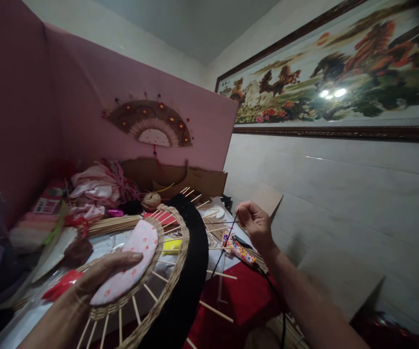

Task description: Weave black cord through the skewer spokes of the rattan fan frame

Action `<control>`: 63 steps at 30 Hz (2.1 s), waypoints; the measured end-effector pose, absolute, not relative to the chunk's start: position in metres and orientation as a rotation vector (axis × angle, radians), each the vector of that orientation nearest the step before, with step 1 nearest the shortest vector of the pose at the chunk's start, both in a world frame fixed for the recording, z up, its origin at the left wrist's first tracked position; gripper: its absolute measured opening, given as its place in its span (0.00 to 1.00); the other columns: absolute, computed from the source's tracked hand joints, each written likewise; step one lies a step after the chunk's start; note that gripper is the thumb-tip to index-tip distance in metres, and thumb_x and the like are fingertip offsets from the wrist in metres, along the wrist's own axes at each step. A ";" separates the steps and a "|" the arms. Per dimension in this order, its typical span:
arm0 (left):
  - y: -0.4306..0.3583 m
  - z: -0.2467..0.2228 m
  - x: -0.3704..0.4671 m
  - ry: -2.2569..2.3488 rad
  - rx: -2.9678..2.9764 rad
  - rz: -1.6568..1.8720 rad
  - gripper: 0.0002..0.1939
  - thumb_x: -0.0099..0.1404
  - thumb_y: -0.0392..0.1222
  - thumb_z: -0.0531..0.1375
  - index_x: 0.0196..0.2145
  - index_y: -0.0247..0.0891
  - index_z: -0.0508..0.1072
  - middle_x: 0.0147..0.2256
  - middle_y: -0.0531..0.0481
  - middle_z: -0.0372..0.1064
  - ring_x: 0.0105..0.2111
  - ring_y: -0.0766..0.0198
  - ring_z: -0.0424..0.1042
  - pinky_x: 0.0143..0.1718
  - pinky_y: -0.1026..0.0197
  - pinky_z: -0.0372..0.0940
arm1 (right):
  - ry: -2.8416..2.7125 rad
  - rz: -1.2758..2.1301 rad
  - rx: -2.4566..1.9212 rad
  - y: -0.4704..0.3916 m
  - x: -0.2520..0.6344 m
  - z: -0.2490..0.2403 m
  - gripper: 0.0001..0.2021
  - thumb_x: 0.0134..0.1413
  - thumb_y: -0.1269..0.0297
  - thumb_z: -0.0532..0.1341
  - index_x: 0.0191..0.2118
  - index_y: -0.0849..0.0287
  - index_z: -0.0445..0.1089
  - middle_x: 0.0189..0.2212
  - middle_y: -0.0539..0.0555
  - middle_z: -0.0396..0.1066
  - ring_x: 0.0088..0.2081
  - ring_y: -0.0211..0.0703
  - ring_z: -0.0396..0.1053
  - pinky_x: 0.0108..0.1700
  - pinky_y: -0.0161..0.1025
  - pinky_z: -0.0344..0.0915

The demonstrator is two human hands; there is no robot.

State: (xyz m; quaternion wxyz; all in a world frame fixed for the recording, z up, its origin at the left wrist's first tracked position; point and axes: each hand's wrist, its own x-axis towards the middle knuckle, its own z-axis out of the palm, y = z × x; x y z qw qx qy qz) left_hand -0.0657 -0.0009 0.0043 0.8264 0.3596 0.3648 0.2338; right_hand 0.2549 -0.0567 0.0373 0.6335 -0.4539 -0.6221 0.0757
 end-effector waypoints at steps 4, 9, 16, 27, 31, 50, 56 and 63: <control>0.000 0.002 -0.068 0.750 0.759 0.452 0.25 0.51 0.34 0.62 0.46 0.17 0.68 0.27 0.35 0.75 0.25 0.46 0.75 0.29 0.53 0.70 | -1.466 0.183 -1.073 -0.042 0.252 0.037 0.14 0.52 0.53 0.57 0.25 0.58 0.65 0.19 0.48 0.56 0.22 0.35 0.53 0.23 0.34 0.50; 0.000 0.003 -0.068 0.762 0.809 0.510 0.25 0.52 0.31 0.61 0.48 0.17 0.67 0.27 0.35 0.75 0.23 0.50 0.75 0.28 0.57 0.70 | -1.343 0.402 -1.046 -0.033 0.244 0.022 0.13 0.51 0.52 0.58 0.27 0.57 0.63 0.18 0.45 0.55 0.18 0.32 0.50 0.19 0.32 0.47; 0.005 -0.004 -0.068 0.750 0.796 0.540 0.20 0.51 0.31 0.62 0.43 0.19 0.71 0.23 0.39 0.75 0.22 0.53 0.75 0.25 0.60 0.70 | -1.206 0.434 -1.089 -0.033 0.239 -0.004 0.13 0.50 0.51 0.58 0.28 0.57 0.62 0.19 0.45 0.55 0.17 0.32 0.49 0.18 0.31 0.47; -0.005 0.001 -0.065 0.671 0.889 0.524 0.29 0.49 0.31 0.63 0.50 0.20 0.65 0.23 0.40 0.75 0.23 0.49 0.75 0.33 0.51 0.69 | -1.599 -0.005 -1.173 -0.016 0.263 0.025 0.09 0.54 0.60 0.56 0.27 0.58 0.66 0.23 0.49 0.62 0.27 0.38 0.60 0.31 0.34 0.57; 0.000 -0.002 -0.065 0.734 0.944 0.487 0.25 0.50 0.34 0.63 0.46 0.18 0.67 0.27 0.35 0.75 0.26 0.50 0.75 0.28 0.58 0.68 | -1.589 -0.204 -1.166 -0.024 0.266 0.042 0.09 0.54 0.61 0.56 0.27 0.58 0.65 0.24 0.49 0.63 0.27 0.38 0.60 0.32 0.35 0.57; -0.013 0.009 -0.068 0.519 0.892 0.526 0.17 0.45 0.30 0.63 0.37 0.27 0.76 0.20 0.41 0.73 0.20 0.55 0.73 0.23 0.61 0.68 | -1.527 0.568 -1.016 0.007 0.249 0.008 0.15 0.40 0.51 0.65 0.24 0.60 0.68 0.21 0.48 0.62 0.24 0.34 0.58 0.26 0.33 0.56; -0.009 0.000 -0.067 0.500 0.919 0.554 0.21 0.44 0.31 0.64 0.40 0.27 0.74 0.21 0.43 0.74 0.23 0.52 0.74 0.25 0.58 0.68 | -1.636 0.548 -1.051 0.015 0.251 0.009 0.13 0.43 0.54 0.63 0.24 0.59 0.69 0.23 0.49 0.65 0.27 0.37 0.61 0.30 0.35 0.58; -0.009 -0.002 -0.063 0.501 0.918 0.527 0.27 0.43 0.31 0.64 0.45 0.31 0.71 0.23 0.45 0.74 0.24 0.53 0.73 0.29 0.56 0.69 | -1.612 0.087 -1.146 0.013 0.268 0.059 0.09 0.50 0.60 0.58 0.25 0.59 0.65 0.21 0.47 0.59 0.25 0.36 0.56 0.28 0.34 0.54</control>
